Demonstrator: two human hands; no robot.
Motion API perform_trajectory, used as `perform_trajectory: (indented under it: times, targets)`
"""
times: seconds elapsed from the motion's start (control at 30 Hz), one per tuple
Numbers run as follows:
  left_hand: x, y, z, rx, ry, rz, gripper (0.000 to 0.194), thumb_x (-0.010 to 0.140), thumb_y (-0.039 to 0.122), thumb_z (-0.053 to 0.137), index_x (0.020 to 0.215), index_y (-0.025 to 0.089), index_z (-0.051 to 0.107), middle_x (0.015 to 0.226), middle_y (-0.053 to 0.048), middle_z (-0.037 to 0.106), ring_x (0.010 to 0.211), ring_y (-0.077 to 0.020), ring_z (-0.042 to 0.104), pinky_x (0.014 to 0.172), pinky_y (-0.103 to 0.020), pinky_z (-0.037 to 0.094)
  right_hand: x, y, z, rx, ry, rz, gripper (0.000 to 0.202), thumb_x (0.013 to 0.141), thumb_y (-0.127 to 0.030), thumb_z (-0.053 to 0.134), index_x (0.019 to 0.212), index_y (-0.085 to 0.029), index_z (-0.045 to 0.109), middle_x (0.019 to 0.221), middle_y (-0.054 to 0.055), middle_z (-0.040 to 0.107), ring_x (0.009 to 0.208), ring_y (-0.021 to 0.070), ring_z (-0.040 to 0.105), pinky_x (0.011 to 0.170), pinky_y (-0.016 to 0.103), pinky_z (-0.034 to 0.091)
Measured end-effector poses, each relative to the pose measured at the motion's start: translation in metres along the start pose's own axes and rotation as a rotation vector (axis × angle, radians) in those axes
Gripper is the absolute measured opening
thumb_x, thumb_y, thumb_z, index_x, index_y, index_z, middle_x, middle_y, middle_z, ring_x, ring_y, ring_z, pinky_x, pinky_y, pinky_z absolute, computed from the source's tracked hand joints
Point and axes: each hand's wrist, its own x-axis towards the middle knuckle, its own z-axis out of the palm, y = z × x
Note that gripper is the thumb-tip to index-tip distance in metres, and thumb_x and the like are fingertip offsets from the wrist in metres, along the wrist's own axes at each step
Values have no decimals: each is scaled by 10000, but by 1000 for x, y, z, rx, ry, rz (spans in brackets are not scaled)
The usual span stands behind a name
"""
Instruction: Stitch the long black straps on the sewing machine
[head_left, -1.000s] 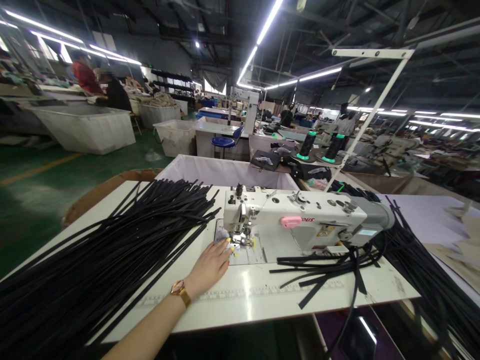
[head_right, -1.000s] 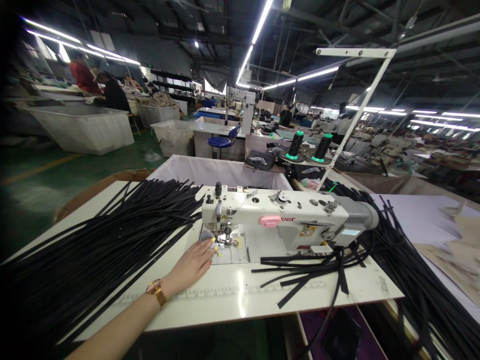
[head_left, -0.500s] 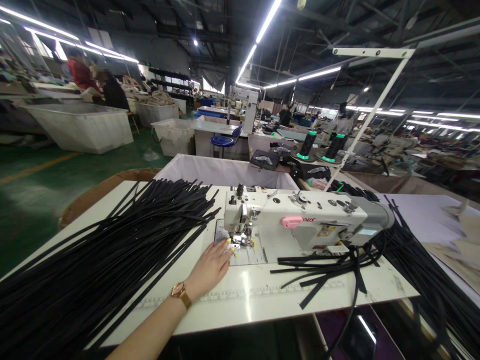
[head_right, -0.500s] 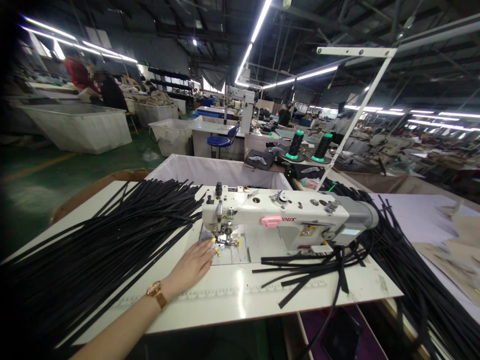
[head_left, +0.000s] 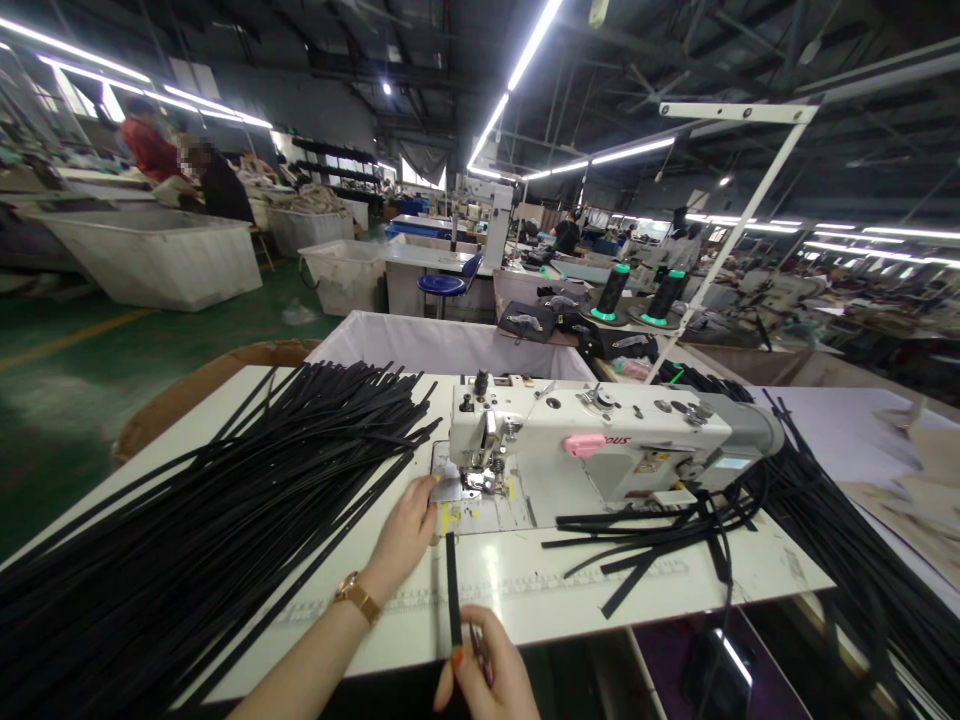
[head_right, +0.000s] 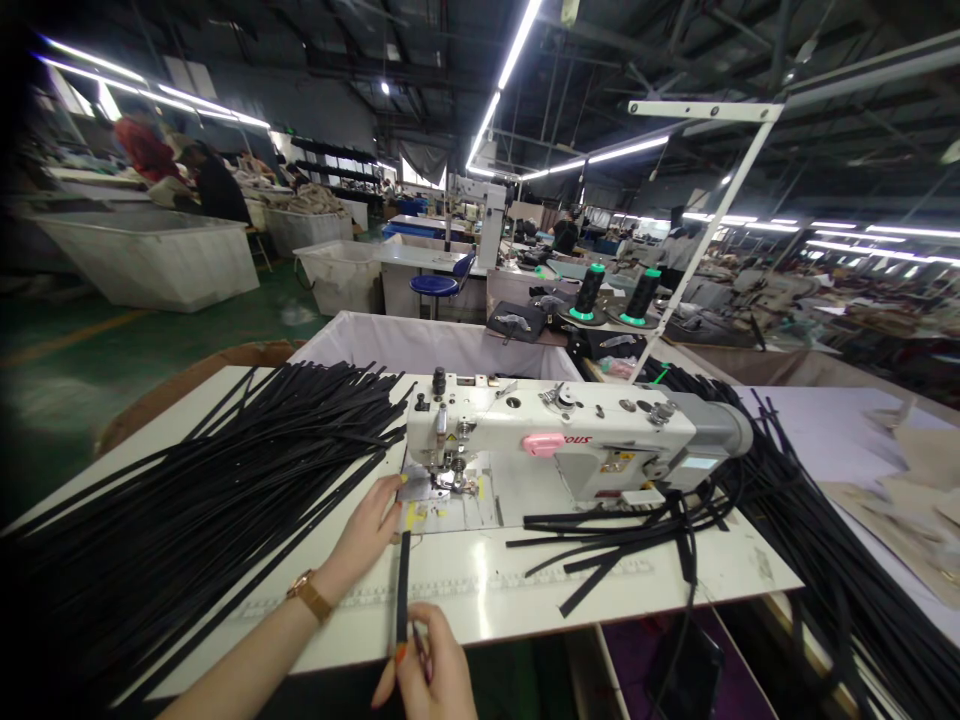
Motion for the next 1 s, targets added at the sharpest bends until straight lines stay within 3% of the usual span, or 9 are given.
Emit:
perform_trajectory:
  times: [0.1, 0.17, 0.27, 0.43, 0.57, 0.77, 1.0]
  targets:
    - [0, 2, -4, -22, -13, 29, 295, 915, 180, 402, 1135, 200, 598, 1129, -82, 651, 1076, -236, 607, 980, -449, 500, 41, 5, 0, 200, 127, 8, 462, 934, -273, 409, 1380, -158, 363, 649, -16, 649, 708, 180, 617, 798, 343, 470]
    - [0, 5, -5, -1, -25, 46, 293, 911, 169, 409, 1112, 206, 619, 1107, -71, 667, 1051, -234, 618, 971, -449, 507, 63, 4, -3, 224, 140, 12, 534, 901, -197, 414, 1426, -174, 322, 651, -29, 632, 695, 173, 602, 800, 340, 462]
    - [-1, 9, -6, 53, -56, 76, 310, 909, 152, 403, 1115, 197, 630, 1130, -69, 673, 1059, -222, 618, 987, -436, 501, 83, 0, -10, 232, 159, 26, 522, 851, -146, 412, 1372, -157, 413, 616, -37, 617, 665, 172, 591, 760, 321, 457]
    - [-2, 15, -3, 210, -188, 242, 335, 908, 151, 425, 1170, 186, 632, 1252, -75, 634, 1179, -243, 563, 1073, -498, 411, 90, -7, -17, 236, 183, 58, 300, 816, -141, 414, 1055, -152, 595, 567, -46, 595, 561, 151, 526, 641, 281, 411]
    - [-2, 18, -2, 279, -241, 285, 354, 916, 159, 432, 1225, 170, 606, 1309, -95, 597, 1239, -261, 522, 1074, -523, 398, 95, -5, -20, 255, 190, 79, 139, 811, -152, 429, 819, -173, 566, 565, -38, 583, 531, 123, 448, 575, 252, 350]
    - [1, 19, -1, 297, -264, 253, 364, 938, 175, 414, 1268, 166, 567, 1360, -96, 556, 1288, -261, 477, 1074, -529, 392, 111, 1, -24, 269, 199, 75, 93, 821, -197, 467, 754, -181, 531, 587, -33, 556, 582, 129, 482, 597, 253, 367]
    - [1, 17, -1, 272, -269, 247, 370, 925, 159, 432, 1270, 174, 564, 1369, -85, 549, 1302, -264, 459, 1080, -532, 381, 109, 1, -24, 218, 170, 48, 111, 821, -164, 435, 788, -178, 540, 588, -37, 565, 570, 122, 473, 604, 252, 369]
